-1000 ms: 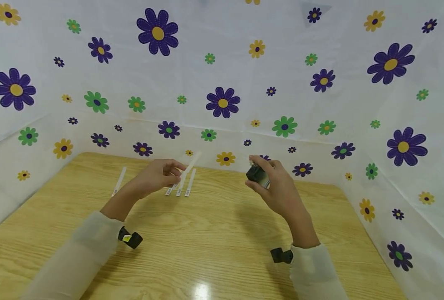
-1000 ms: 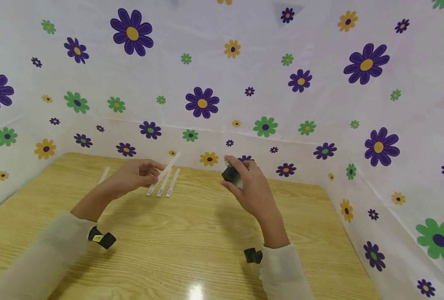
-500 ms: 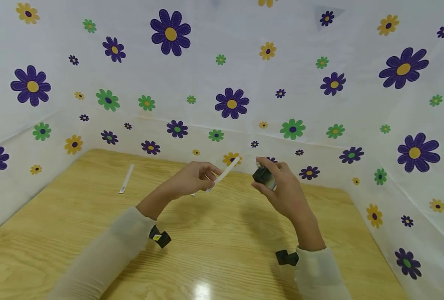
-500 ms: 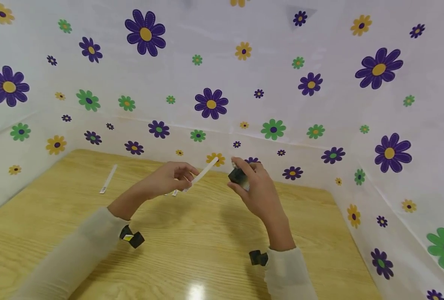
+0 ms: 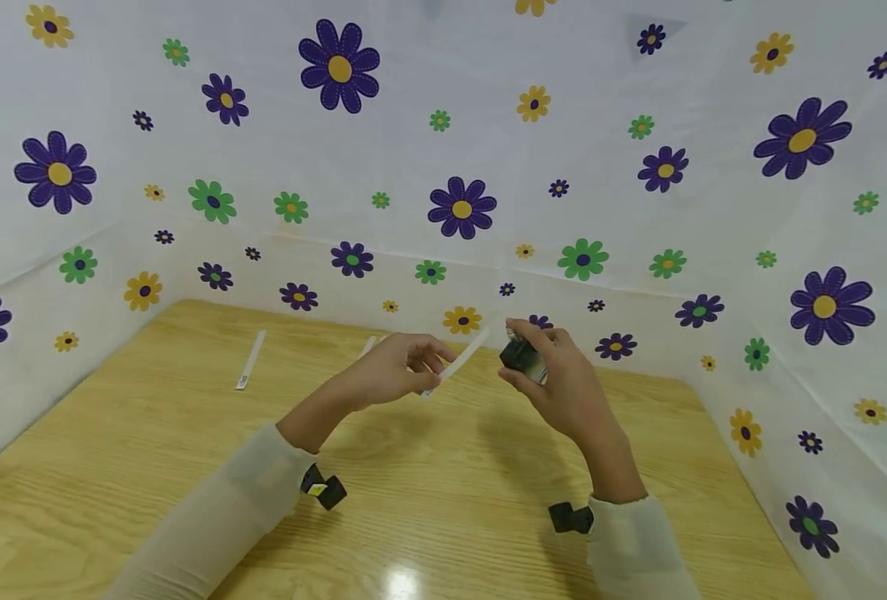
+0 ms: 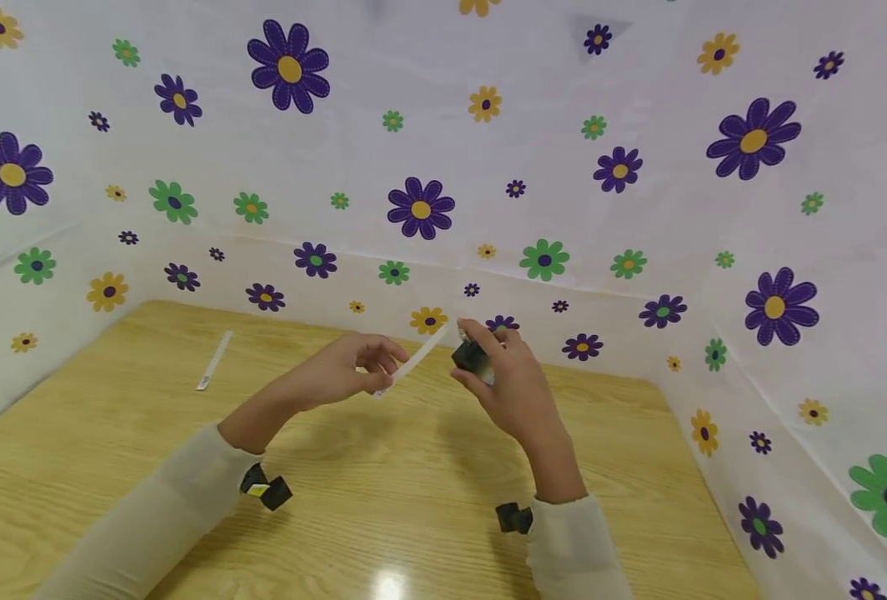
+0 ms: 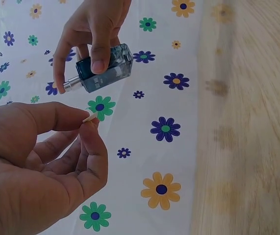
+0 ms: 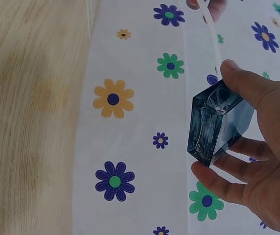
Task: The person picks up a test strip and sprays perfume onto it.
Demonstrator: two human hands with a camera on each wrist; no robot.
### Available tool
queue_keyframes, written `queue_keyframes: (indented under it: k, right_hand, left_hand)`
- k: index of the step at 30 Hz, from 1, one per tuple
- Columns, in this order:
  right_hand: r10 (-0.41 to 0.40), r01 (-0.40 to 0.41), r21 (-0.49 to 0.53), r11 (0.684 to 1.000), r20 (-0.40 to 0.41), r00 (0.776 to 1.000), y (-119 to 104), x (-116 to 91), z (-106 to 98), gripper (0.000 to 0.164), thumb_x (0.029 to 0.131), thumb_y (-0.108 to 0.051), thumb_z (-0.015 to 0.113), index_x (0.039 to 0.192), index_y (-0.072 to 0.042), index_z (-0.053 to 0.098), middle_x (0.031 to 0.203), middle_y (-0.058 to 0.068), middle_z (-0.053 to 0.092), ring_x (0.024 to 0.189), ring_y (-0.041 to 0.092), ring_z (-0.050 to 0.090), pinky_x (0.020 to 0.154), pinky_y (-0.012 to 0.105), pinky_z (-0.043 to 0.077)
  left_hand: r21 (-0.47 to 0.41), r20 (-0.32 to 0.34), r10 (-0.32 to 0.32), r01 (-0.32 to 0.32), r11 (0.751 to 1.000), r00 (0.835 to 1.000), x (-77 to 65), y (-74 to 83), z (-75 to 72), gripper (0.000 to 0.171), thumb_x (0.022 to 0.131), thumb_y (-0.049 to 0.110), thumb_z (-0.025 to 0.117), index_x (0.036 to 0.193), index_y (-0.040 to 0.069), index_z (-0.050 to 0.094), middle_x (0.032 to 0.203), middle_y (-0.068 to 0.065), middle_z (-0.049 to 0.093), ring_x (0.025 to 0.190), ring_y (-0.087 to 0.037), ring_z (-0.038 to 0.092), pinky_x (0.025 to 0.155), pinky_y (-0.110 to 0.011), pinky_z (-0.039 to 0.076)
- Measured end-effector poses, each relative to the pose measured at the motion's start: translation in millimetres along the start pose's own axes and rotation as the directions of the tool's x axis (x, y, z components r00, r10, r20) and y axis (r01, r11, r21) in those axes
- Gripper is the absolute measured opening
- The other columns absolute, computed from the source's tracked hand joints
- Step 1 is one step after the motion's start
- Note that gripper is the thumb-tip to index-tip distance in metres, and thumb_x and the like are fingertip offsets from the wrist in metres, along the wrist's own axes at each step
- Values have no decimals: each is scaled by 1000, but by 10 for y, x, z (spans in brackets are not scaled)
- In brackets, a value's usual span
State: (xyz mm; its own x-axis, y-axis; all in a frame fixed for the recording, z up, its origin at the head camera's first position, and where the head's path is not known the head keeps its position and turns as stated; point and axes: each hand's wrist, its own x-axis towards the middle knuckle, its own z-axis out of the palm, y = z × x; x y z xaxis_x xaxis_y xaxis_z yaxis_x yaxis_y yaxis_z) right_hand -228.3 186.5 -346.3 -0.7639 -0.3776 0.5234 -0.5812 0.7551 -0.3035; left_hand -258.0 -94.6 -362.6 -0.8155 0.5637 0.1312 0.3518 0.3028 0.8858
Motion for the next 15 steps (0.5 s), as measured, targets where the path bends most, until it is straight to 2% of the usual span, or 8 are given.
queue_keyframes:
  k: [4,7,10,12,15]
  right_hand:
    - [3,-3,-2,1000,5,1000,-2,1,12,67,92,-30,79,151,-25,48,121,22,59,100,34,64,76,49,57]
    - [5,-5,-3,1000,19,1000,-9,9,15,66,93,-32,77,152,-25,48,119,22,58,84,28,62,70,44,56]
    - [10,-9,-5,1000,39,999,-16,15,23,64,95,-34,75,152,-25,47,116,20,57,70,22,57,64,38,52]
    - [13,-12,-11,1000,48,999,-15,14,31,64,95,-34,75,152,-25,47,115,20,57,70,20,56,64,37,52]
    - [13,-12,-20,1000,55,998,-15,11,38,63,95,-33,75,151,-23,48,115,20,58,79,25,60,69,41,54]
  left_hand:
    - [5,13,26,-26,1000,1000,7,8,14,31,98,6,66,129,9,66,108,-8,68,97,-23,66,80,-49,58]
    - [18,23,31,-32,999,999,7,4,24,30,98,7,67,128,10,66,108,-7,68,100,-24,66,82,-51,58]
    - [38,21,33,-33,999,999,-5,4,23,30,98,7,67,128,11,67,108,-6,68,102,-23,65,81,-48,58]
    - [41,21,34,-35,999,999,-12,10,18,30,98,7,67,128,10,66,108,-8,68,102,-23,65,81,-47,57]
    - [31,23,38,-39,999,999,-22,26,10,30,99,7,66,128,9,66,108,-10,68,100,-23,65,79,-43,58]
